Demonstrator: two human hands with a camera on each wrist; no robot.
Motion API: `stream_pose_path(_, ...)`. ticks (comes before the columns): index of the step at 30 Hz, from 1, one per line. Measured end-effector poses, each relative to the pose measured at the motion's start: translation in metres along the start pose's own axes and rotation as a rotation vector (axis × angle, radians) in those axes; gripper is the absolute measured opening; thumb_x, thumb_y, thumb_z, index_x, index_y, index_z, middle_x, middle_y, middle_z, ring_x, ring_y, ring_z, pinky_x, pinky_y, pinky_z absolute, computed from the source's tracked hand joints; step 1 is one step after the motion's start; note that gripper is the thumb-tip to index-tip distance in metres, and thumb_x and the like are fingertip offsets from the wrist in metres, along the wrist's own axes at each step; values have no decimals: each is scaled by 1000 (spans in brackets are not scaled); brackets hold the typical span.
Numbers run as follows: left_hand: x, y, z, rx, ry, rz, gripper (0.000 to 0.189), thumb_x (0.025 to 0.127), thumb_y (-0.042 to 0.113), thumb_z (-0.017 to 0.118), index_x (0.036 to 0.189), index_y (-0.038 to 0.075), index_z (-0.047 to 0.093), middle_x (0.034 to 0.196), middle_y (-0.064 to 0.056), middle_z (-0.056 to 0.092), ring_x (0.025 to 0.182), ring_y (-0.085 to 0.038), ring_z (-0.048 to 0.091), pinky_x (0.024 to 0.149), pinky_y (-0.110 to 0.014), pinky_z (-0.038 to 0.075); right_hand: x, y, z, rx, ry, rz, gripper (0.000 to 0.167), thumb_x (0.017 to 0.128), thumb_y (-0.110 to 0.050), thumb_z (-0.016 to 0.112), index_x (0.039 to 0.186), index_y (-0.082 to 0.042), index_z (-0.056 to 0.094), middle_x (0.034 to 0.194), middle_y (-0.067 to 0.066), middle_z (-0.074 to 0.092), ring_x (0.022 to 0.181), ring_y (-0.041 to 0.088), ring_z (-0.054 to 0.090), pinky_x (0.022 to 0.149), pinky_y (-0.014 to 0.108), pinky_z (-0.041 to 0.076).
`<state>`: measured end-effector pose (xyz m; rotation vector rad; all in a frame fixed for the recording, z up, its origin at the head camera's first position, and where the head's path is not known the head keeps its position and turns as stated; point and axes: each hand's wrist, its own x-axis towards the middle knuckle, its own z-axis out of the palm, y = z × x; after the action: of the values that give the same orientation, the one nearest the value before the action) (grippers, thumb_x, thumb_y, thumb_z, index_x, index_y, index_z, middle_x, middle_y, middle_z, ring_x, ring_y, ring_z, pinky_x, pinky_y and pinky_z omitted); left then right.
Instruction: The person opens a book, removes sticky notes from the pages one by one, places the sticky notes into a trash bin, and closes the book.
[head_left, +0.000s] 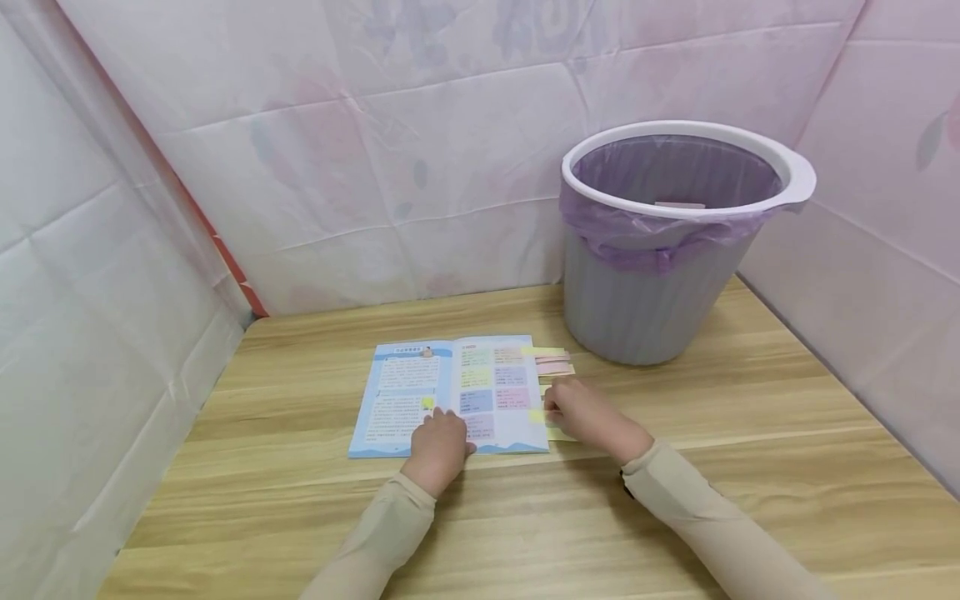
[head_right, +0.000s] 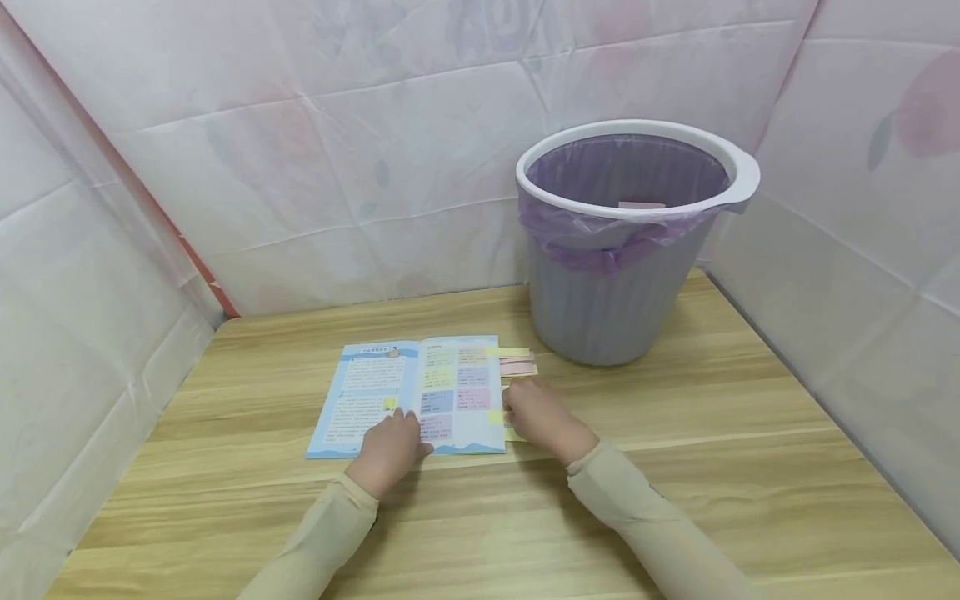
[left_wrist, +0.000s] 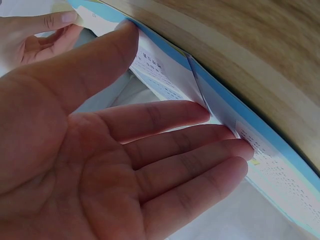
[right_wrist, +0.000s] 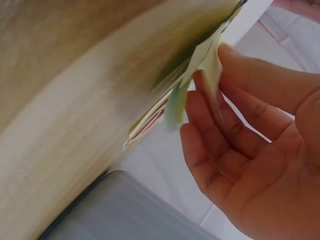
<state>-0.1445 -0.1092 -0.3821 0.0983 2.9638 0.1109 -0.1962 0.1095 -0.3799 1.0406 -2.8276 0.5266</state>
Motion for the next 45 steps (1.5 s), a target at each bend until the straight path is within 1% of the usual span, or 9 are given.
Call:
stream_pose_path(6,-2,0,-2,18,12,0,59,84,36,73,119,-10,60,108,-23,62,94,-34,62,74,-43,55,1,1,-2,3,9,-16,31,76,14,67,60,-9,51,61,-3,43,59,10,35,52,22,31)
stream_pose_path(9,-3,0,-3,23,21,4,58,84,36,73,117,-10,61,101,-22,62,89,-32,62,72,-42,55,1,0,-6,23,17,-21,29,75,15,67,62,-8,55,62,-4,48,59,8,39,53,22,35)
stream_pose_path(16,-3,-1,-4,10,23,4,58,85,34,72,120,-10,59,114,-25,61,99,-36,62,77,-45,55,0,-3,-12,34,2,-20,28,76,15,66,63,-8,57,63,-3,51,59,8,40,53,22,37)
stream_pose_path(21,-3,0,-4,22,40,5,56,84,35,73,115,-10,61,105,-23,62,90,-33,62,72,-43,55,-1,-3,-16,41,-11,-26,25,77,14,67,66,-7,60,67,-2,56,62,8,47,55,22,41)
stream_pose_path(27,-4,1,-4,17,44,8,56,84,35,73,116,-11,61,101,-23,62,87,-33,62,71,-43,55,-2,1,-29,138,-1,25,17,82,10,66,75,-4,65,70,-1,60,63,8,49,57,24,44)
stream_pose_path(31,-5,2,-5,20,35,15,57,85,36,72,116,-10,61,102,-23,62,87,-33,62,72,-43,55,-6,4,-49,156,130,44,14,83,13,63,84,-1,68,77,4,66,68,12,57,62,30,50)
stream_pose_path(34,-6,3,-6,26,29,16,57,85,35,73,116,-10,61,101,-22,62,86,-32,62,72,-43,55,-9,4,-67,154,279,16,16,81,15,64,90,1,66,84,9,68,74,19,64,65,34,54)
stream_pose_path(40,-8,3,-6,18,35,16,56,84,34,73,116,-11,61,100,-22,62,87,-32,62,71,-43,55,-7,4,-115,110,725,-172,24,73,24,66,89,7,66,85,15,68,76,21,63,74,17,50)
stream_pose_path(45,-7,2,-4,31,38,21,56,84,34,74,115,-10,62,98,-21,61,86,-32,62,70,-42,56,0,6,-164,119,1015,-175,15,79,19,64,89,9,68,85,19,68,82,3,56,79,12,42)
